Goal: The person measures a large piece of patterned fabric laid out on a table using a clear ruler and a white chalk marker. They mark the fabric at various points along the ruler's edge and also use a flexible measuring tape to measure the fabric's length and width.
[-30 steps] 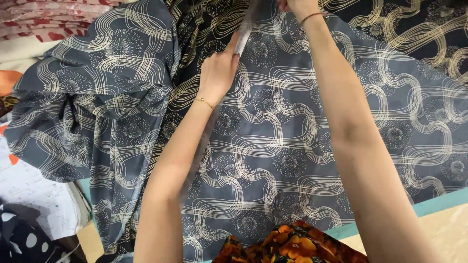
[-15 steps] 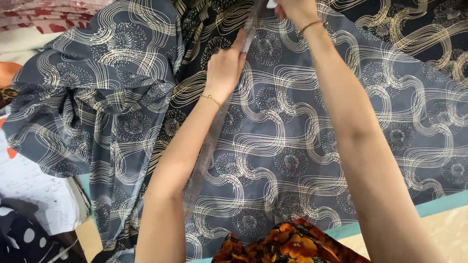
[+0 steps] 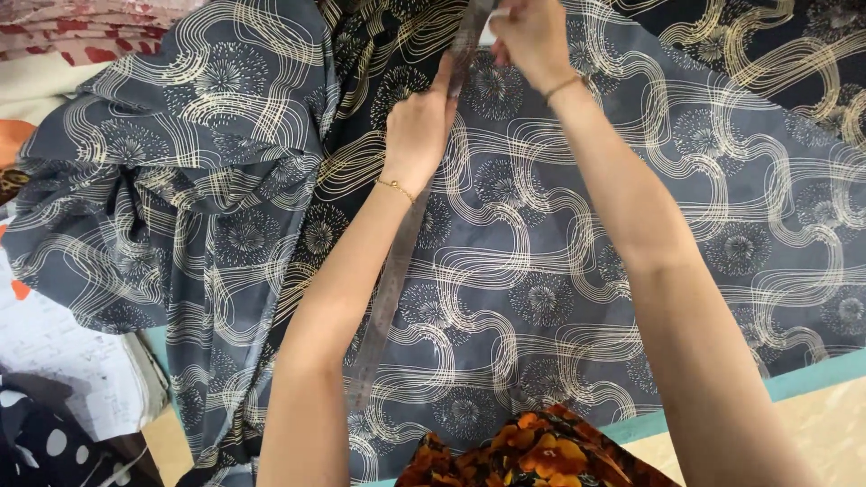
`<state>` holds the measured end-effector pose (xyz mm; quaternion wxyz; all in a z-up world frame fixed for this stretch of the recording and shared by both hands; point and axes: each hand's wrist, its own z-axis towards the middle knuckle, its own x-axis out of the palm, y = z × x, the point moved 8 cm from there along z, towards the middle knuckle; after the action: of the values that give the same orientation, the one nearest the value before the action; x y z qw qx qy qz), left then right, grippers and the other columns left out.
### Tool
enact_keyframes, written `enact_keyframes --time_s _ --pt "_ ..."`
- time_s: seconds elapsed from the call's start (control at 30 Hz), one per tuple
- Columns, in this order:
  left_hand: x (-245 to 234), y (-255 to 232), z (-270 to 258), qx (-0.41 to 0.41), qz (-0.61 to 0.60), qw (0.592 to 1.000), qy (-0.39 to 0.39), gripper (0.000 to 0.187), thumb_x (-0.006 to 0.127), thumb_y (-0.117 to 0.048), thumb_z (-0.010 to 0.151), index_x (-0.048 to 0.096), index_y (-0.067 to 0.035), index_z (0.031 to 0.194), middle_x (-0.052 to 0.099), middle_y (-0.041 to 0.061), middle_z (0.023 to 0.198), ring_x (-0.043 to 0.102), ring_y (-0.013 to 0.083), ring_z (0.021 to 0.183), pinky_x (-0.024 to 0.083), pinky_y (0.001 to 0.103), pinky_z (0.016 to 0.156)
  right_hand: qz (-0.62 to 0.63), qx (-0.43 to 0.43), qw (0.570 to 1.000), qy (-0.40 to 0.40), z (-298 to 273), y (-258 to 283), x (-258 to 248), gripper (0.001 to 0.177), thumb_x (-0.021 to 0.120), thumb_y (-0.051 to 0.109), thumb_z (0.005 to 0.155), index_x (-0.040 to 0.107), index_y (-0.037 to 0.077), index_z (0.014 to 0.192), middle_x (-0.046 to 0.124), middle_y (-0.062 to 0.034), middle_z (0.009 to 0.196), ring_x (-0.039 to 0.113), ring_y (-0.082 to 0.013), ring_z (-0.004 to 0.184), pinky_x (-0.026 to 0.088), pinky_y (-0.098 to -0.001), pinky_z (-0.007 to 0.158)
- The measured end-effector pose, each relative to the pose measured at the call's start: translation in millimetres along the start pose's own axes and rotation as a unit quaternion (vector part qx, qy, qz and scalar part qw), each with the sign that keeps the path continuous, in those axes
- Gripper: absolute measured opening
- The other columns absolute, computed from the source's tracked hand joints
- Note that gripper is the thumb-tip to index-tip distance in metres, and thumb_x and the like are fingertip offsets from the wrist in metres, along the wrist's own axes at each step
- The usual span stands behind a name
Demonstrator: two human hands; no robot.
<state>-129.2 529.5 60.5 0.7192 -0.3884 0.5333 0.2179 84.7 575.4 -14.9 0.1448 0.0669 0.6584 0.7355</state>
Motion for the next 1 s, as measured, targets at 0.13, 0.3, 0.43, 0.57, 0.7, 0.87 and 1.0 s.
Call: enact_keyframes --time_s 0.13,0.3,0.43,0.57,0.7,0.87,1.0 --pt "-1.0 -2.8 -0.1 0.009 0.004 1.000 -0.016 0.062 0.065 -0.019 0.101 0.039 -0.002 0.154 0.073 0.017 0.071 0.073 0.0333 0.063 0.060 0.045 0.061 -0.066 0.025 0.998 0.000 68.3 -100.9 -34.5 0.026 0.063 0.013 0.110 0.072 -0.005 0.094 0.072 -0.0095 0.074 0.072 -0.0127 0.061 0.059 -0.0252 0.055" --pt "3.8 -1.1 0.4 -0.005 -0.005 1.000 -0.003 0.065 0.064 -0.019 0.101 0.036 -0.001 0.156 0.072 0.016 0.070 0.073 0.0311 0.060 0.061 0.043 0.060 -0.040 0.028 0.998 0.024 18.1 -11.3 -5.6 0.015 0.062 0.008 0.104 0.067 -0.003 0.094 0.070 -0.0073 0.071 0.070 -0.0130 0.056 0.056 -0.0257 0.050" --pt "13.7 4.0 2.8 0.003 0.029 0.999 -0.014 0.068 0.066 -0.020 0.098 0.035 -0.001 0.156 0.072 0.018 0.070 0.073 0.0337 0.062 0.060 0.045 0.061 -0.088 0.070 0.991 0.078 -55.5 71.0 26.0 0.012 0.069 -0.001 0.095 0.066 -0.012 0.097 0.070 -0.0098 0.071 0.070 -0.0147 0.056 0.056 -0.0273 0.049" --pt "25.1 11.2 2.0 -0.010 0.022 1.000 -0.003 0.068 0.063 -0.019 0.099 0.032 -0.004 0.158 0.073 0.018 0.074 0.073 0.0338 0.063 0.060 0.046 0.059 0.023 0.162 0.962 0.220 -108.2 82.2 44.9 0.020 0.070 0.006 0.095 0.066 -0.008 0.107 0.071 -0.0058 0.075 0.066 -0.0116 0.057 0.053 -0.0250 0.050" --pt "-5.8 2.3 -15.7 0.009 -0.003 0.998 -0.060 0.064 0.064 -0.021 0.102 0.035 -0.016 0.159 0.072 0.017 0.074 0.071 0.0359 0.065 0.057 0.048 0.061 -0.029 0.079 0.987 0.136 -146.1 116.7 15.8 0.027 0.070 0.013 0.097 0.063 -0.001 0.119 0.069 -0.0034 0.071 0.064 -0.0082 0.056 0.050 -0.0230 0.050" --pt "-32.9 7.9 -60.1 -0.006 -0.090 0.993 -0.073 0.060 0.062 -0.019 0.106 0.035 -0.013 0.160 0.070 0.017 0.074 0.068 0.0295 0.053 0.055 0.042 0.052 -0.247 -0.063 0.966 0.050 -182.1 109.1 -33.5 0.020 0.080 0.015 0.101 0.075 -0.004 0.105 0.067 -0.0074 0.078 0.058 -0.0119 0.063 0.042 -0.0279 0.053" --pt "-50.7 8.0 -88.6 -0.036 -0.123 0.986 -0.103 0.055 0.064 -0.019 0.104 0.046 -0.017 0.156 0.068 0.017 0.070 0.068 0.0287 0.054 0.056 0.042 0.055 0.005 0.079 0.996 0.027 -187.1 80.6 -48.3 0.024 0.075 0.015 0.101 0.072 -0.004 0.114 0.070 -0.0124 0.085 0.067 -0.0138 0.073 0.052 -0.0260 0.065"
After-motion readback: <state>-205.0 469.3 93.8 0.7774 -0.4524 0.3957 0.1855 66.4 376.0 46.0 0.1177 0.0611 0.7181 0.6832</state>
